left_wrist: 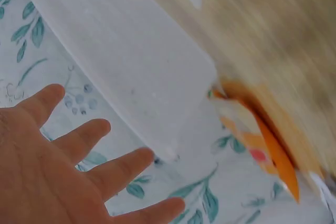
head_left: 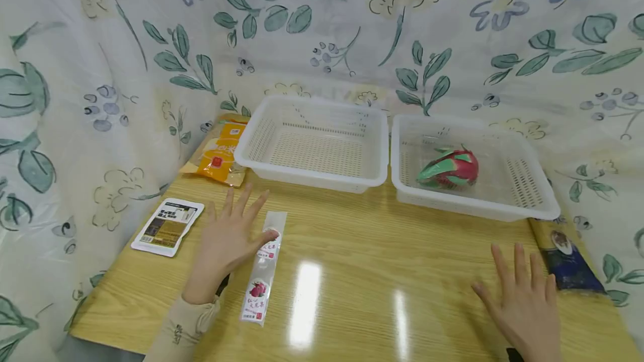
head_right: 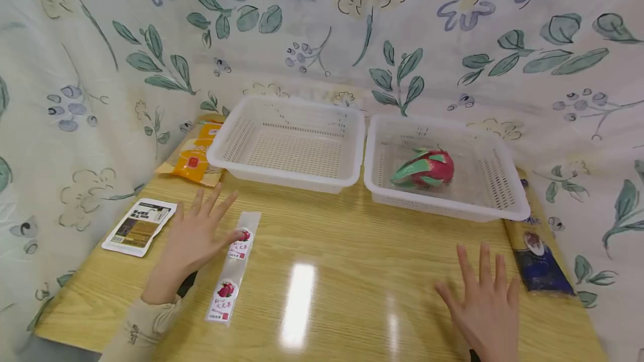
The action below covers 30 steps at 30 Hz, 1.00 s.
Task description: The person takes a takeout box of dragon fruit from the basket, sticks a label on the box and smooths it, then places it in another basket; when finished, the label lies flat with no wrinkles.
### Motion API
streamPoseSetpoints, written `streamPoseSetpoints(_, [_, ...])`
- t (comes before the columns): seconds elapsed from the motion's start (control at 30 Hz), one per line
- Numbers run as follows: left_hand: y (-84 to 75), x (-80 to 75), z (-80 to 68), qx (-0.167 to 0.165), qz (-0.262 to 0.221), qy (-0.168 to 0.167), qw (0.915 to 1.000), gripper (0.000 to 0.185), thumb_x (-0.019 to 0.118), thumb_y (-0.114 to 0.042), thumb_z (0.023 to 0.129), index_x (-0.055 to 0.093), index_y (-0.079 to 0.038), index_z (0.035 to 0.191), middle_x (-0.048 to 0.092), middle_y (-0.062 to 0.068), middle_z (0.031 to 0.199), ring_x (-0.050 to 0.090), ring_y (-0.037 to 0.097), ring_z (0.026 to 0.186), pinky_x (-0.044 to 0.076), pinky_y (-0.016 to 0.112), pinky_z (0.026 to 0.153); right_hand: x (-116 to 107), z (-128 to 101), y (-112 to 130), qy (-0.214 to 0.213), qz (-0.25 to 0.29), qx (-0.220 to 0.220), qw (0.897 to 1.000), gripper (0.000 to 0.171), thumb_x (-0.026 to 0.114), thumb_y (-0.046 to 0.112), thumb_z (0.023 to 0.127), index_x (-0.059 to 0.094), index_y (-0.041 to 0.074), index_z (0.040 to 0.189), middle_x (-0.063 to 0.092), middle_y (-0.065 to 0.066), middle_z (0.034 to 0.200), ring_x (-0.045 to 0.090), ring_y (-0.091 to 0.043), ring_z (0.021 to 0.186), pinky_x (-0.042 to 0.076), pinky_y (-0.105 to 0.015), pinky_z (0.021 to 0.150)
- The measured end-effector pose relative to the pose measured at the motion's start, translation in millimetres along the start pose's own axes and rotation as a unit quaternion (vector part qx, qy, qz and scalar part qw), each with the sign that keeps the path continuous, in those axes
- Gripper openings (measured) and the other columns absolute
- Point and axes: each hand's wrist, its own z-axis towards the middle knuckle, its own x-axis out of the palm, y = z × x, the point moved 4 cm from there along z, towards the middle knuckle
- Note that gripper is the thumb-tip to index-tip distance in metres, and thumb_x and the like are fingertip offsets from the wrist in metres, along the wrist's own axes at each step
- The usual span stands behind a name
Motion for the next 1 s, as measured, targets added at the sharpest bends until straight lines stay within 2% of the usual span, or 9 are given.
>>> streamPoseSetpoints(0.17, [-30.9,-1.1,26.4,0.034,-0.034,-0.006,0.9988,0.08,0.055,-0.063,0.087,0.028,-0.026,0.153,0.026,0.013,0.16,0.033,0.043,0.141,0.027,0.072,0.107,-12,13,1,-0.018,0.015,-0.008,1.0,0.081,0.048,0.053,0.096,0.002,0.026,0.157,-0.007,-0.021,0.162,-0.008,-0.048,0.147,-0.001,-0.075,0.109])
streamPoseSetpoints(0.27, [-51.8,-0.6,40.0,0.06,-0.072,0.0,0.9956,0.079,0.053,-0.061,0.09,0.025,-0.026,0.154,0.021,0.009,0.162,0.036,0.04,0.141,0.029,0.068,0.109,-17,25,1,-0.025,0.03,-0.014,0.999,0.079,0.046,0.052,0.098,0.003,0.024,0.157,-0.007,-0.021,0.162,-0.008,-0.047,0.147,0.0,-0.076,0.109])
streamPoseSetpoints(0.37, [-73.9,1.1,51.6,0.089,-0.11,0.012,0.9899,0.079,0.049,-0.061,0.092,0.017,-0.027,0.156,0.02,0.008,0.162,0.041,0.038,0.138,0.037,0.062,0.107,-22,40,0,-0.035,0.041,-0.022,0.998,0.076,0.044,0.051,0.099,0.005,0.023,0.157,-0.004,-0.02,0.163,-0.003,-0.048,0.148,0.008,-0.077,0.107])
streamPoseSetpoints(0.5, [-106.4,5.9,64.5,0.129,-0.162,0.021,0.9781,0.079,0.046,-0.062,0.093,0.019,-0.023,0.156,0.025,0.008,0.161,0.046,0.038,0.134,0.053,0.052,0.09,-30,62,-3,-0.057,0.049,-0.034,0.997,0.074,0.043,0.051,0.099,0.009,0.021,0.157,0.008,-0.024,0.161,0.009,-0.052,0.145,0.015,-0.074,0.108])
streamPoseSetpoints(0.63, [-138.5,11.4,73.5,0.161,-0.22,0.03,0.9617,0.081,0.037,-0.068,0.092,0.021,-0.021,0.156,0.027,0.008,0.16,0.046,0.038,0.134,0.052,0.051,0.093,-38,86,-5,-0.058,0.066,-0.047,0.995,0.071,0.04,0.05,0.101,0.014,0.015,0.157,0.016,-0.03,0.157,0.015,-0.055,0.141,0.017,-0.072,0.107])
streamPoseSetpoints(0.7, [-152.2,15.0,77.0,0.17,-0.248,0.036,0.9531,0.085,0.028,-0.074,0.089,0.02,-0.021,0.156,0.026,0.008,0.161,0.042,0.037,0.138,0.043,0.054,0.105,-41,99,-5,-0.037,0.093,-0.05,0.994,0.069,0.039,0.048,0.102,0.014,0.013,0.156,0.016,-0.032,0.156,0.014,-0.056,0.141,0.017,-0.074,0.106])
streamPoseSetpoints(0.87, [-181.7,27.7,85.3,0.176,-0.346,0.056,0.9199,0.098,0.014,-0.081,0.081,0.019,-0.019,0.156,0.023,0.009,0.162,0.029,0.031,0.146,0.032,0.053,0.115,-50,127,-3,0.036,0.147,-0.044,0.987,0.067,0.032,0.045,0.104,0.01,0.01,0.157,0.009,-0.033,0.157,0.009,-0.055,0.142,0.012,-0.073,0.108])
streamPoseSetpoints(0.93, [-193.1,33.1,88.9,0.175,-0.382,0.057,0.9056,0.099,0.014,-0.081,0.081,0.019,-0.016,0.155,0.021,0.01,0.162,0.025,0.031,0.148,0.029,0.053,0.117,-55,138,-1,0.051,0.157,-0.044,0.985,0.067,0.031,0.045,0.104,0.01,0.008,0.156,0.01,-0.034,0.157,0.011,-0.057,0.141,0.012,-0.072,0.109])
streamPoseSetpoints(1.0, [-204.2,37.9,92.7,0.172,-0.405,0.054,0.8966,0.099,0.014,-0.082,0.081,0.02,-0.015,0.155,0.02,0.01,0.162,0.023,0.031,0.148,0.027,0.053,0.118,-60,149,-1,0.068,0.171,-0.042,0.982,0.067,0.029,0.045,0.105,0.009,0.006,0.156,0.009,-0.034,0.157,0.01,-0.058,0.141,0.011,-0.072,0.11])
